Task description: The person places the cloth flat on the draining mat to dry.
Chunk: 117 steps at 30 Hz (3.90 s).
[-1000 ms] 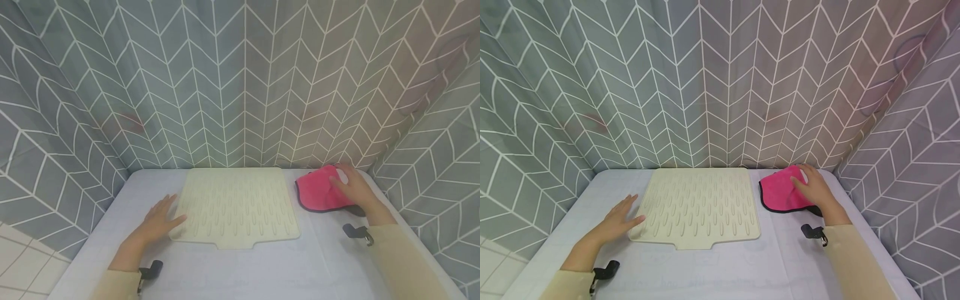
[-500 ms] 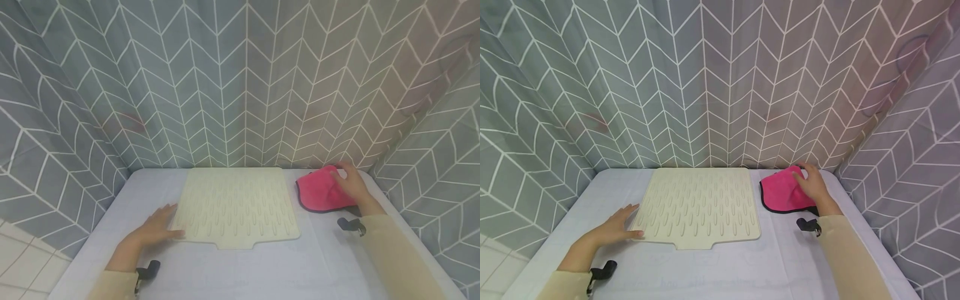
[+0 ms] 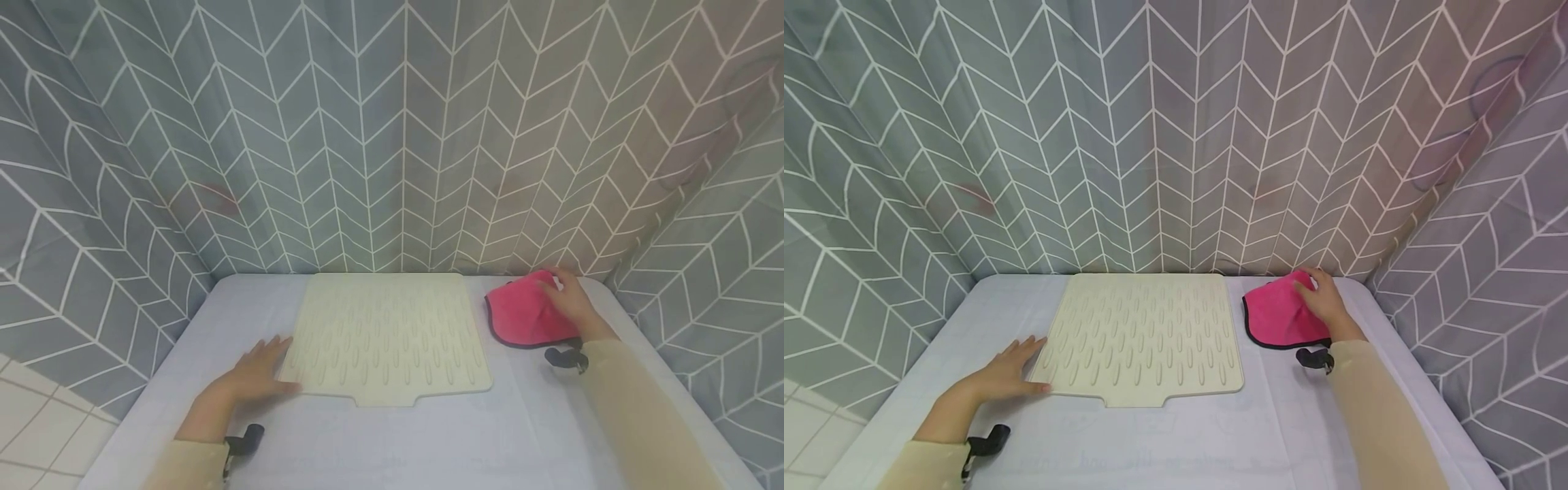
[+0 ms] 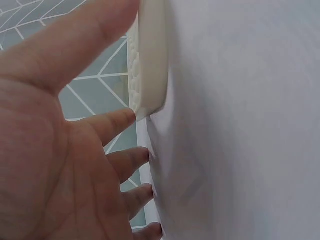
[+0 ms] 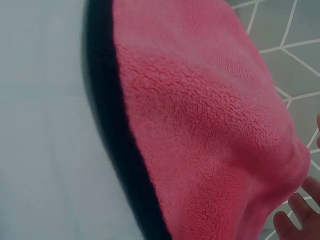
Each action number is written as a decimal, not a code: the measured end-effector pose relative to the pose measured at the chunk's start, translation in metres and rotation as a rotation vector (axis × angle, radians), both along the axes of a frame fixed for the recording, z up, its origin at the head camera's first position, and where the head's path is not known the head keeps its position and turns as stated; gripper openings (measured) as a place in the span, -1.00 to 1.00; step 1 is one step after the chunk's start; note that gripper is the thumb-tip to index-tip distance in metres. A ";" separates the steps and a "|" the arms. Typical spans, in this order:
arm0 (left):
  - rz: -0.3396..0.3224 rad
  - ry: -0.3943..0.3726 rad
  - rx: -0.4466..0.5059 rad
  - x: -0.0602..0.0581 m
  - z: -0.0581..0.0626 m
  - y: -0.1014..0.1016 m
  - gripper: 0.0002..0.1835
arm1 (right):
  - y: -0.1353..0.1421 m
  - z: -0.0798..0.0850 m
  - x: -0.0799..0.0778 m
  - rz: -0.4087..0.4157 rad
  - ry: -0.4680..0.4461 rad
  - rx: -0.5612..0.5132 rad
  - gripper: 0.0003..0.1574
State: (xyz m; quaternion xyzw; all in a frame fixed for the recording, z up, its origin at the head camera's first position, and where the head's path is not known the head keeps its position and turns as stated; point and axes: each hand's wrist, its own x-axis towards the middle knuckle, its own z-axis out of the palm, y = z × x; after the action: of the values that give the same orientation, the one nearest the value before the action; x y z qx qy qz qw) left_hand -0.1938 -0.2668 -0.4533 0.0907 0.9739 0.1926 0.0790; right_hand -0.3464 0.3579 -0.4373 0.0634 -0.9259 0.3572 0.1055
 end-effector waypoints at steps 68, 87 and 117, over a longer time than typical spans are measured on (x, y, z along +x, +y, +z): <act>0.017 -0.025 0.016 0.004 0.003 0.002 0.20 | -0.084 0.082 0.049 0.073 0.328 -0.177 -0.51; 0.024 -0.047 0.018 0.003 0.001 0.002 0.23 | -0.176 0.111 0.082 0.234 0.255 -0.379 -0.51; 0.034 -0.025 0.027 0.003 -0.001 0.000 0.19 | -0.286 0.046 0.044 0.350 0.162 -0.473 -0.51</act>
State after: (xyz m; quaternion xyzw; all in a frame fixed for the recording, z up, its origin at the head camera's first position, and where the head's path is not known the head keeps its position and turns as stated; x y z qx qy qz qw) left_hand -0.1912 -0.2666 -0.4545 0.0729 0.9715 0.2082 0.0866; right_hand -0.3024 0.0717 -0.3913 0.2238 -0.7805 0.5696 0.1275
